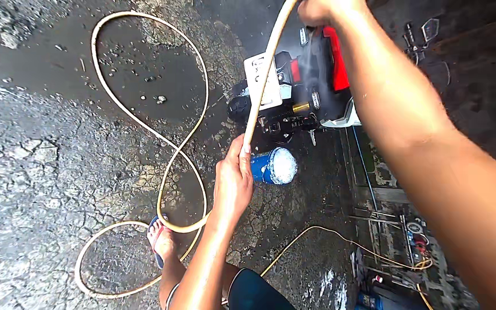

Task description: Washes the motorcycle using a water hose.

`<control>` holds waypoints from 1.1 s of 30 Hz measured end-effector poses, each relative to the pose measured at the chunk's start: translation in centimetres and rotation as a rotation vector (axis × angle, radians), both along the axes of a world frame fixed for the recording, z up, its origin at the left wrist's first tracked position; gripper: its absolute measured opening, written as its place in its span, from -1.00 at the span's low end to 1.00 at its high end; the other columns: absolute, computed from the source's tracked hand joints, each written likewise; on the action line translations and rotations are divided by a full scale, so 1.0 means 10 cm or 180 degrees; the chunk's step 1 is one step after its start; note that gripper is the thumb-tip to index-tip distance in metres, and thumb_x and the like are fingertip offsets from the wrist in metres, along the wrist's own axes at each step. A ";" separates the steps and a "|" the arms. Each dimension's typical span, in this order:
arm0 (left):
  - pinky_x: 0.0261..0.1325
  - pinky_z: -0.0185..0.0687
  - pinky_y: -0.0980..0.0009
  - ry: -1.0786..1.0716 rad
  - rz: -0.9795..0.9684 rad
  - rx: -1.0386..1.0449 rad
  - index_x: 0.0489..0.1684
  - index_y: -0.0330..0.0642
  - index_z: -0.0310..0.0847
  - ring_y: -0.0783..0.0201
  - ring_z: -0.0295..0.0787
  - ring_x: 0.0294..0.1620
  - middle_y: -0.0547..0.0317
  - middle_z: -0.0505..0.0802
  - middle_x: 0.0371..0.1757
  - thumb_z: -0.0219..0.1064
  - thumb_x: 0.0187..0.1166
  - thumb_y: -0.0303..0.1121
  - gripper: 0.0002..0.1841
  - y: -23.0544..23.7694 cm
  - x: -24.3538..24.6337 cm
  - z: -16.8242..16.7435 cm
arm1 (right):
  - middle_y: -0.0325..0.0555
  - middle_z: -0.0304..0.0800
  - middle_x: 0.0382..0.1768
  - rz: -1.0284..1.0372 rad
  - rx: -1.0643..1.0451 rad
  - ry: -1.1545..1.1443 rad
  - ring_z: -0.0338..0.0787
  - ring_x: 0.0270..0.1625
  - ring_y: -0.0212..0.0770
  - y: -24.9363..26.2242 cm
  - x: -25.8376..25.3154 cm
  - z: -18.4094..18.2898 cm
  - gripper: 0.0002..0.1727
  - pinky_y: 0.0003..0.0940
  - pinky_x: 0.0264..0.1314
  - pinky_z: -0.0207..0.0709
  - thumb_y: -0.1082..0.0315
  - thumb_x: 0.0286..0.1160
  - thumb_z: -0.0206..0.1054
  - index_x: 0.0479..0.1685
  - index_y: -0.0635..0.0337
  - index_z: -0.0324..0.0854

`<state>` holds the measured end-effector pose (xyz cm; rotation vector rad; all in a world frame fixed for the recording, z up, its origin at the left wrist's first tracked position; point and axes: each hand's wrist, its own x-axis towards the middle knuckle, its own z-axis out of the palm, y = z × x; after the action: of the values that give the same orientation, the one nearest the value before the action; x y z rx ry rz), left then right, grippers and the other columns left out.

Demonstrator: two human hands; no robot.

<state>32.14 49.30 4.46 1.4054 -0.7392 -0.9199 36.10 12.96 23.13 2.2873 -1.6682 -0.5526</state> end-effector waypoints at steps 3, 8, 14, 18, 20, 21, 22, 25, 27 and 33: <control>-0.49 0.56 0.36 -0.0044 -0.0104 0.0095 0.51 0.14 0.55 0.42 0.54 -0.61 0.36 0.61 -0.55 -0.11 0.90 -0.04 -0.57 0.25 -0.12 -0.29 | 0.29 0.79 0.09 0.0223 0.0237 -0.0602 0.77 0.22 0.26 0.31 -0.30 -0.21 -0.54 0.38 0.24 0.52 0.05 0.58 0.20 0.07 0.29 0.73; -0.36 0.67 0.22 -0.0323 -0.0697 0.0385 0.45 0.00 0.60 0.32 0.67 -0.50 0.24 0.76 -0.45 -0.12 0.88 -0.03 -0.53 0.77 -0.35 -0.75 | 0.17 0.82 0.14 0.0365 0.0177 -0.1966 0.77 0.27 0.06 0.90 -1.39 -0.85 -0.59 0.15 0.41 0.54 0.17 0.70 0.13 0.19 0.25 0.76; 0.00 0.78 -0.11 -0.0662 -0.1824 0.0802 0.51 0.14 0.57 0.02 0.90 -0.12 0.05 0.90 -0.16 -0.23 0.87 0.13 -0.44 1.01 -0.70 -1.07 | 0.08 0.72 0.42 -0.0310 -0.1287 -0.2764 0.68 0.47 -0.02 1.86 -2.72 -1.19 -0.46 0.03 0.58 0.46 0.17 0.87 -0.16 0.65 0.13 0.47; 0.04 0.73 -0.27 -0.0720 -0.1922 0.1094 0.54 0.12 0.56 -0.15 0.90 -0.04 -0.09 0.91 -0.10 -0.19 0.87 0.11 -0.45 1.02 -0.71 -1.34 | 0.18 0.58 0.56 -0.0536 -0.1445 -0.3009 0.58 0.61 -0.03 1.99 -2.79 -1.46 -0.44 -0.06 0.71 0.35 0.20 0.86 -0.11 0.71 0.29 0.35; 0.03 0.71 -0.30 -0.0755 -0.1902 0.1229 0.53 0.12 0.55 -0.18 0.89 -0.05 -0.11 0.90 -0.12 -0.21 0.87 0.10 -0.46 1.04 -0.64 -1.48 | 0.16 0.55 0.58 -0.0661 -0.1384 -0.2941 0.58 0.59 0.02 2.03 -2.73 -1.64 -0.40 0.05 0.66 0.38 0.12 0.88 -0.09 0.80 0.19 0.22; 0.04 0.71 -0.29 -0.0788 -0.1896 0.1262 0.53 0.11 0.55 -0.19 0.89 -0.03 -0.12 0.90 -0.10 -0.21 0.88 0.09 -0.46 1.06 -0.61 -1.51 | 0.13 0.57 0.57 -0.0760 -0.1483 -0.2945 0.59 0.58 0.02 2.05 -2.73 -1.74 -0.39 0.06 0.64 0.39 0.07 0.88 -0.08 0.82 0.12 0.21; 0.06 0.70 -0.29 -0.0828 -0.1908 0.1296 0.54 0.12 0.55 -0.19 0.89 -0.01 -0.13 0.90 -0.08 -0.20 0.88 0.09 -0.46 1.07 -0.58 -1.53 | 0.09 0.58 0.57 -0.0921 -0.1600 -0.2981 0.59 0.58 0.01 2.08 -2.76 -1.85 -0.38 0.05 0.66 0.37 0.03 0.87 -0.07 0.83 0.06 0.21; 0.09 0.71 -0.28 -0.0992 -0.1996 0.1388 0.57 0.15 0.55 -0.17 0.89 0.04 -0.10 0.91 -0.01 -0.22 0.88 0.10 -0.45 1.11 -0.53 -1.55 | 0.06 0.58 0.57 -0.1320 -0.1826 -0.3028 0.55 0.61 0.00 2.26 -2.93 -2.07 -0.36 0.01 0.71 0.30 -0.06 0.86 -0.10 0.83 0.01 0.22; 0.09 0.70 -0.29 -0.1030 -0.2002 0.1360 0.52 0.10 0.57 -0.18 0.89 0.05 -0.11 0.90 0.00 -0.22 0.88 0.09 -0.45 1.14 -0.52 -1.59 | 0.10 0.58 0.56 -0.1150 -0.1929 -0.3082 0.56 0.59 -0.01 2.32 -2.94 -2.07 -0.37 -0.05 0.71 0.28 0.01 0.87 -0.08 0.82 0.08 0.23; 0.11 0.68 -0.29 -0.0760 -0.2029 0.1356 0.48 -0.01 0.58 -0.20 0.88 0.03 -0.18 0.89 -0.05 -0.17 0.89 0.03 -0.48 1.14 -0.66 -1.56 | 0.10 0.54 0.58 -0.0906 -0.1999 -0.3147 0.58 0.57 -0.09 2.25 -2.82 -1.90 -0.38 -0.12 0.66 0.36 0.08 0.87 -0.07 0.84 0.11 0.17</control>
<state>25.52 60.73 -11.12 1.7032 -1.2681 -1.4816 7.93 35.42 4.09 1.8978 -2.1176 1.1032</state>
